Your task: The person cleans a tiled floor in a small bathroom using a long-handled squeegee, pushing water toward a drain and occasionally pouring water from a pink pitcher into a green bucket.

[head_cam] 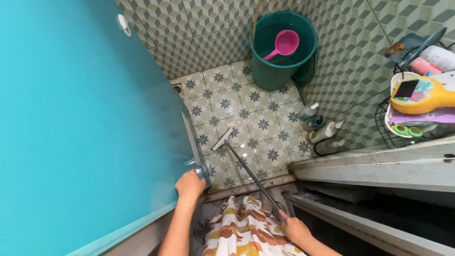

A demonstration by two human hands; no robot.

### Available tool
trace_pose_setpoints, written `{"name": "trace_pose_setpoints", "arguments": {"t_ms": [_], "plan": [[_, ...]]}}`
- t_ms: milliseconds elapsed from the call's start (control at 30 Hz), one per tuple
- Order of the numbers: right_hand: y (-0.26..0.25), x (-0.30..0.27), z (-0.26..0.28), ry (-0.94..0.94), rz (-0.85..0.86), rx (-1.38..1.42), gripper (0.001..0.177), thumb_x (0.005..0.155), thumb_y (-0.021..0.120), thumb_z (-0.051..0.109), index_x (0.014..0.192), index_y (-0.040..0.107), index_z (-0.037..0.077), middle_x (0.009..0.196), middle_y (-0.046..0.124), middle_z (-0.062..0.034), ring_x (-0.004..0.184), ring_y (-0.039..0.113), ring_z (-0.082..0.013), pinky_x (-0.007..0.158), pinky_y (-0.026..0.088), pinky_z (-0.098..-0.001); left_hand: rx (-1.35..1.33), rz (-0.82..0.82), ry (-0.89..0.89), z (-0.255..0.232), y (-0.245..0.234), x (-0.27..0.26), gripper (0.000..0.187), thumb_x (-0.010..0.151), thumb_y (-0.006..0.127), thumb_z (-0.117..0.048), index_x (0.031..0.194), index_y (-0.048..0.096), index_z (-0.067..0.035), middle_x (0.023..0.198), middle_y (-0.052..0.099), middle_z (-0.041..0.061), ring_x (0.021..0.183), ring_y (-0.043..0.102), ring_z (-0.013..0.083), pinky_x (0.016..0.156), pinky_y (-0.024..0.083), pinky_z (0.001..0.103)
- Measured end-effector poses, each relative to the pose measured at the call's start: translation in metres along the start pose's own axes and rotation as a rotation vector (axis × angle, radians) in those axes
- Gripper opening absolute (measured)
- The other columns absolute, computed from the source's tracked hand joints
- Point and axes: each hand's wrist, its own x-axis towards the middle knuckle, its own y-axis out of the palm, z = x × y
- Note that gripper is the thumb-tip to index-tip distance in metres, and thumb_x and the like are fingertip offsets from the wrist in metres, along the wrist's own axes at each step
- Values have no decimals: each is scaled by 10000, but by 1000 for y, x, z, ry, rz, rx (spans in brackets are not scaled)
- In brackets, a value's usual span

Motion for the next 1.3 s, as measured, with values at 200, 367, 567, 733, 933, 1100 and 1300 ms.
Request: {"name": "trace_pose_setpoints", "arguments": {"t_ms": [200,367,567,733,933,1100,1300], "plan": [[-19,77,55,-227,-187,-26,607,894,567,197,1495,489,224,1058,719,-248,1001,700,-420,895,554,-511,24,4,-15,1,6,3,497,832,718,-370,1234,666,-81,1117,743,193,1042,725,361,878,593,463],[-43,125,94,-204,-217,-60,601,907,533,162,1498,483,260,1096,710,-246,1029,692,-424,918,549,-537,21,-39,-3,1,11,2,463,831,712,-349,1197,672,-67,1096,744,187,1022,733,356,862,598,463],[-33,59,40,-124,-66,-102,601,936,545,246,1522,438,327,1080,716,-250,1033,705,-408,932,550,-519,-17,-32,-23,-2,11,1,458,835,729,-376,1177,665,-78,1086,747,175,1017,735,346,870,594,460],[-39,61,37,-131,-84,-139,602,936,540,253,1525,436,322,1074,717,-252,1027,701,-422,931,548,-522,-29,-38,-51,-4,17,1,457,864,728,-417,1162,673,-74,1086,745,175,1021,731,356,868,592,462],[-65,124,81,-190,-157,-96,585,921,557,239,1497,480,306,1101,700,-266,1047,680,-445,929,542,-549,-27,-53,-64,-4,27,9,440,850,731,-374,1166,672,-74,1086,748,175,1015,736,353,859,598,457],[-66,108,65,-267,-170,-119,569,920,587,282,1481,489,286,1088,705,-275,1044,687,-448,920,557,-538,-43,-72,-74,-3,24,8,442,836,735,-360,1175,667,-84,1082,746,164,1012,734,349,856,594,460],[-58,62,31,-178,-52,-163,568,963,538,275,1521,436,305,1075,720,-260,1041,691,-436,939,544,-523,-94,-94,-64,-4,22,8,433,830,746,-354,1153,670,-75,1055,741,173,995,734,359,837,598,465]]}}
